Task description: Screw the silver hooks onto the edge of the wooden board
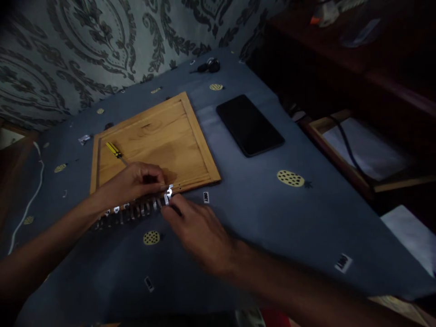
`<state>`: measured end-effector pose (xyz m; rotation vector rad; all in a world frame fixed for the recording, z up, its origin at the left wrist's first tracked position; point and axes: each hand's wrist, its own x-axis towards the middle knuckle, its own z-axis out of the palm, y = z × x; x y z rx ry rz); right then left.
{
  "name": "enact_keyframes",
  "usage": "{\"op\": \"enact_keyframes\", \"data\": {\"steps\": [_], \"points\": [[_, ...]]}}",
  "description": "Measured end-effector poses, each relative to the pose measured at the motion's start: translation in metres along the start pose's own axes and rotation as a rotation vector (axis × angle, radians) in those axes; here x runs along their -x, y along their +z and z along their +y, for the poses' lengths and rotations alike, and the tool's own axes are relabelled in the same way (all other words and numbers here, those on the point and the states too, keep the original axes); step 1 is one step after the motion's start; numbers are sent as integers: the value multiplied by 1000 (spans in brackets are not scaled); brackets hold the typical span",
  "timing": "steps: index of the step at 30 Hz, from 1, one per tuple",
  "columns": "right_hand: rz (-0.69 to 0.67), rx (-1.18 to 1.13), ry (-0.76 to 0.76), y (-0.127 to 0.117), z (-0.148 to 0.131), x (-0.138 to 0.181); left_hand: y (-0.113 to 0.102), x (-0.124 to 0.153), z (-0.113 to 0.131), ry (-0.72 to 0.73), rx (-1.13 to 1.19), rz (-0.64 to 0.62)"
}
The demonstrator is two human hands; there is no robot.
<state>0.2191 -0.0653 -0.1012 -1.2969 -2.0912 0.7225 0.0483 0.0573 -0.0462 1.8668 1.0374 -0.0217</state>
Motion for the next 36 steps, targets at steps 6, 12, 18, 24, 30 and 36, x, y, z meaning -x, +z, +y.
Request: {"op": "enact_keyframes", "data": {"steps": [6,12,18,24,30,36], "points": [[70,-131,-90,0,6,2,0,-2,-3,1,14,0],[90,-143,-92,-1,5,2,0,-3,-5,12,-1,-1],[165,-177,-145,2,7,2,1,-3,-5,-6,5,4],[239,-159,-206,3,10,0,2,-3,-6,-1,3,18],[223,-113,-178,2,7,0,2,-3,-6,-9,-6,25],[207,-99,-163,1,5,1,2,-3,-5,6,-24,41]]}}
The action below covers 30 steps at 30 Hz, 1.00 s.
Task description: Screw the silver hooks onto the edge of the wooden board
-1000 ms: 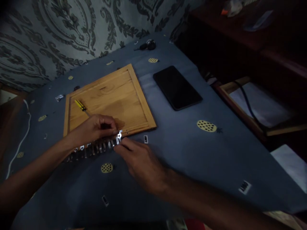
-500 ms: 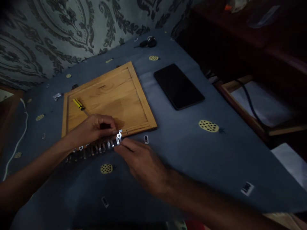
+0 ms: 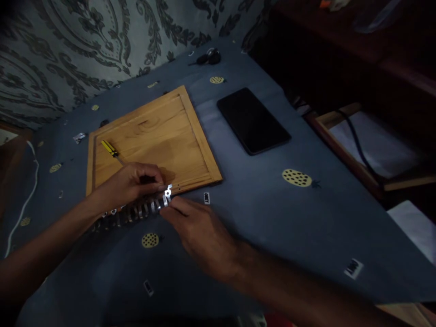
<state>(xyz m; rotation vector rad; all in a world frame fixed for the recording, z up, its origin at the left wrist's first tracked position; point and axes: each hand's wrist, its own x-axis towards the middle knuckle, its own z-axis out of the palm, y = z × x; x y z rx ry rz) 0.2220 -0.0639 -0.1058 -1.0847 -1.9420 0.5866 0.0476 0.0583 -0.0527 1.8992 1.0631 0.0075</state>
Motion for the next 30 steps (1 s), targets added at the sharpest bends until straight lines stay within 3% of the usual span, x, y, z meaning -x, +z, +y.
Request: {"op": "enact_keyframes", "data": {"steps": [8,15,20,30], "points": [[-16,-37,-1,-1,0,0,-1,0,-2,27,-35,-14],[145,5,52,-12,4,0,0,2,0,26,-75,23],[40,44,123,-15,7,-2,0,4,2,35,-85,22],[-42,388,-77,-19,14,1,1,2,-2,80,-108,33]]}}
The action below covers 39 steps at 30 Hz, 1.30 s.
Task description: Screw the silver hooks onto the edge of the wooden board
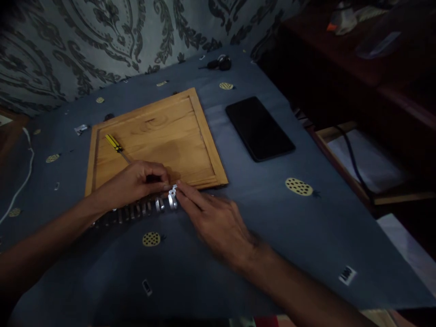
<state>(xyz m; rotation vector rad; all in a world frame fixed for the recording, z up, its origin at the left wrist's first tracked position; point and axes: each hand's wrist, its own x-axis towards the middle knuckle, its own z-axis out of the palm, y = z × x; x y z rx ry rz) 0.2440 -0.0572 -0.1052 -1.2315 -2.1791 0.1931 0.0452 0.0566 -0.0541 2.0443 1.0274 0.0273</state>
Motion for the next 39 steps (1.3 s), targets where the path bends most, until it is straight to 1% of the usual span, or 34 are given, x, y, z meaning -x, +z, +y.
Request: {"op": "enact_keyframes", "data": {"steps": [11,16,24,30,33,39], "points": [[-70,11,-107,-6,6,-4,0,1,-2,6,-22,-10],[-106,29,-120,-5,7,-4,-1,1,-1,26,-55,-2],[-168,92,-145,-8,7,-6,1,1,-5,33,-26,5],[-218,95,-101,-9,6,-7,-2,5,-3,5,26,22],[-214,75,-105,-9,7,-7,-5,10,-3,23,43,52],[-196,42,-125,-11,7,-9,-3,14,-7,58,95,56]]}}
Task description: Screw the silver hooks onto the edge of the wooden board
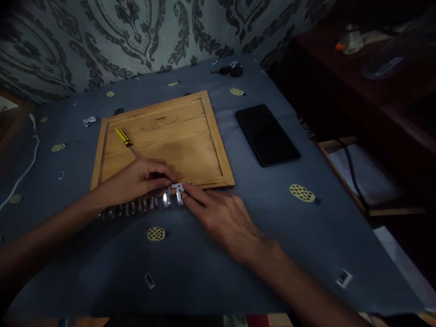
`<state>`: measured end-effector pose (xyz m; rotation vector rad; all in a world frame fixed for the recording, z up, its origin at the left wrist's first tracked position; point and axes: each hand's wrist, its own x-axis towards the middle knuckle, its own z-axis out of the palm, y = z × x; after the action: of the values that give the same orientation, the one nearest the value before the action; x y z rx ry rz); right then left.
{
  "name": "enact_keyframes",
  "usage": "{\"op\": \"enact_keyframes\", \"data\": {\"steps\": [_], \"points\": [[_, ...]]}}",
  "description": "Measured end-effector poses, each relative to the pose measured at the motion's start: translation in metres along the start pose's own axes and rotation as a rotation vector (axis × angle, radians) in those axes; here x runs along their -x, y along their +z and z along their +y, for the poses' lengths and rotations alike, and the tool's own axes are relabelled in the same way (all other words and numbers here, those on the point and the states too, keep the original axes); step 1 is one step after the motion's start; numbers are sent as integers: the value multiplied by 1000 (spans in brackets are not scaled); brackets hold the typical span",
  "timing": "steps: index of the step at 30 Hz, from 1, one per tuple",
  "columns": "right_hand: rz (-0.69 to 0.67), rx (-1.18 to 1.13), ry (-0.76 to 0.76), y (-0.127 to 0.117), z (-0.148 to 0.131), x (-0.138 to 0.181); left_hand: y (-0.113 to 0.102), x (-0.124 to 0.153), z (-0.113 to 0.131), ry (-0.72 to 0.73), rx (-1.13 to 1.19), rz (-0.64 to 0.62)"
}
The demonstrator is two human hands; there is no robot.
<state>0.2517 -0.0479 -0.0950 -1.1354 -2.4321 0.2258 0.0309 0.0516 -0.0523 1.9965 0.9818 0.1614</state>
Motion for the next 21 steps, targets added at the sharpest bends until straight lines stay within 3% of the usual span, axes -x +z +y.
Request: {"op": "enact_keyframes", "data": {"steps": [21], "points": [[-4,62,12,2,-3,-4,0,3,-3,-59,-14,-7]]}}
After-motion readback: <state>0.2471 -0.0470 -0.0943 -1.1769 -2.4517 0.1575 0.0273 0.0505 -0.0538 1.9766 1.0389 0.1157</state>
